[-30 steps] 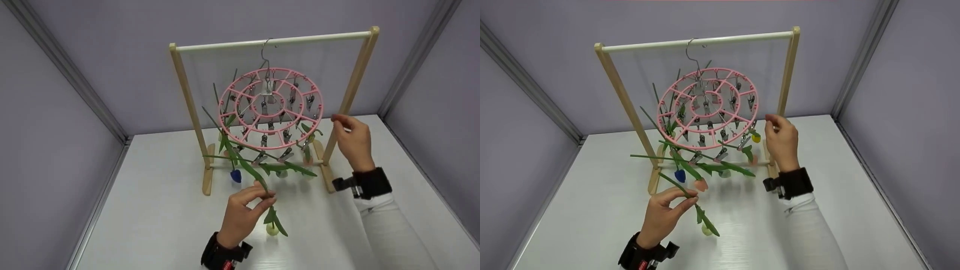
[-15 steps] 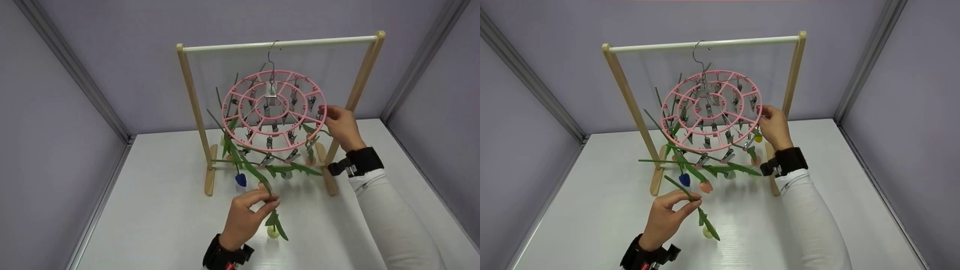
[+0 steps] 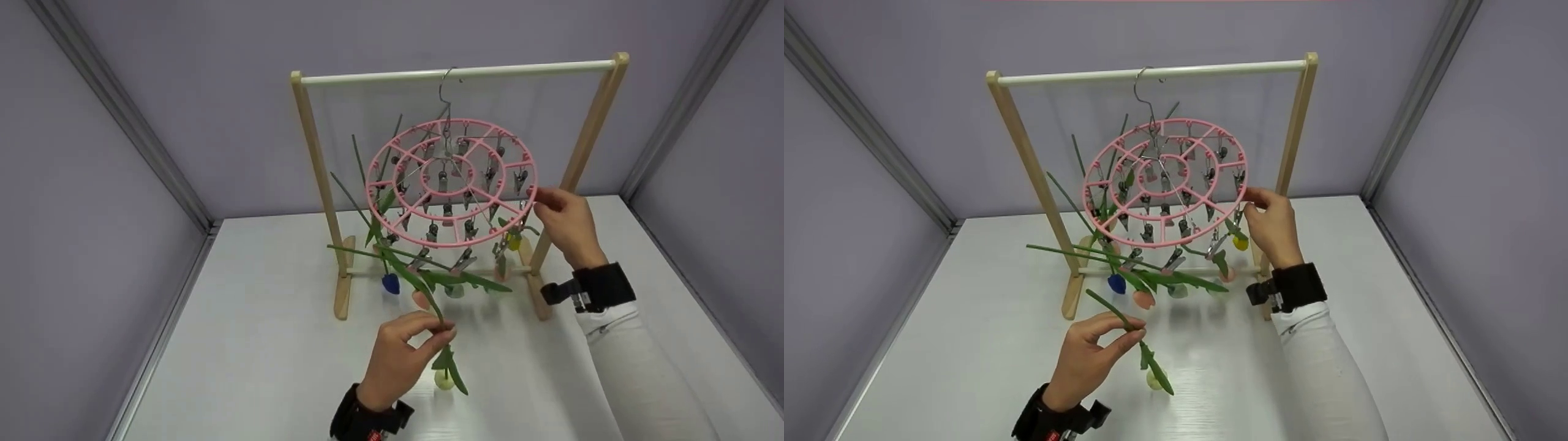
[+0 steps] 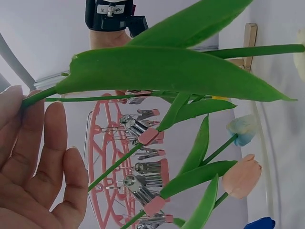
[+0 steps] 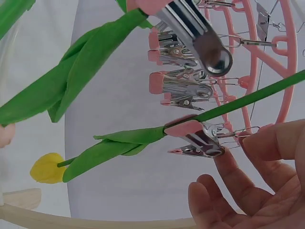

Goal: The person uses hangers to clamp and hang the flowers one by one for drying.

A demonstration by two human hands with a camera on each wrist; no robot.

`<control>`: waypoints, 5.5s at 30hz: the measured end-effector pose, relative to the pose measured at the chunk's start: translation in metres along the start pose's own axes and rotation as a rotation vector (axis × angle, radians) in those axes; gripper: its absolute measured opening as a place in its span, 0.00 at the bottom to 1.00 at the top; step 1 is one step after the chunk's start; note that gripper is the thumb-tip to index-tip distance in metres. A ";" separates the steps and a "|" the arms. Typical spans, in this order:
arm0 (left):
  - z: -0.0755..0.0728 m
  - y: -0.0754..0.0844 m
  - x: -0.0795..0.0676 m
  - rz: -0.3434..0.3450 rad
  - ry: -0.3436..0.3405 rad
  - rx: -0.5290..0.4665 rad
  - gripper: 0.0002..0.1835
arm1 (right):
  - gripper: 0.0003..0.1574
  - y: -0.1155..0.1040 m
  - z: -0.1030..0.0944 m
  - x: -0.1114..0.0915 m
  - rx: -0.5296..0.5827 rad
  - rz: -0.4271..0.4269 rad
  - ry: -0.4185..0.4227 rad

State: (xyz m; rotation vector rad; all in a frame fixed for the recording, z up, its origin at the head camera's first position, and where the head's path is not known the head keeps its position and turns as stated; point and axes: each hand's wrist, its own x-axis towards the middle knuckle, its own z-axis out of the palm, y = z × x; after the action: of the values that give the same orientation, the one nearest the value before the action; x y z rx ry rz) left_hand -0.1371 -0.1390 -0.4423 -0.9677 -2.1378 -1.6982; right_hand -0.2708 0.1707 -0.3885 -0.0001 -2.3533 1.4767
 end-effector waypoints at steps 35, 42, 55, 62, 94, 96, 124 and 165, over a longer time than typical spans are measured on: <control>-0.002 -0.003 0.004 -0.038 -0.016 -0.019 0.08 | 0.24 0.004 -0.024 0.009 -0.079 -0.138 -0.561; -0.002 -0.002 0.007 -0.021 -0.018 -0.018 0.09 | 0.17 -0.002 -0.029 -0.002 -0.181 -0.186 -0.582; -0.005 -0.005 0.029 -0.074 -0.006 -0.052 0.09 | 0.18 -0.011 -0.021 -0.011 -0.109 -0.232 -0.654; -0.008 -0.006 0.048 -0.101 0.023 -0.115 0.10 | 0.12 -0.030 -0.009 -0.024 -0.192 -0.329 -0.608; -0.003 0.003 0.090 -0.040 0.182 -0.139 0.07 | 0.16 -0.029 0.050 -0.061 0.506 -0.390 -0.446; -0.003 0.003 0.090 -0.053 0.189 -0.139 0.06 | 0.16 -0.028 0.050 -0.062 0.489 -0.394 -0.448; -0.004 -0.014 0.083 -0.249 0.172 -0.071 0.11 | 0.10 -0.025 0.057 -0.058 0.184 -0.228 -0.440; -0.026 -0.058 -0.015 -0.402 0.171 0.058 0.13 | 0.15 -0.025 0.048 -0.057 0.193 -0.164 -0.492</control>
State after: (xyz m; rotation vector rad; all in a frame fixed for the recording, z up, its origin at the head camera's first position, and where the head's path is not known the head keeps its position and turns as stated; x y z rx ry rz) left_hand -0.1681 -0.1739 -0.4881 -0.3739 -2.3614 -1.7981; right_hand -0.2271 0.1066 -0.4023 0.6593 -2.4774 1.7672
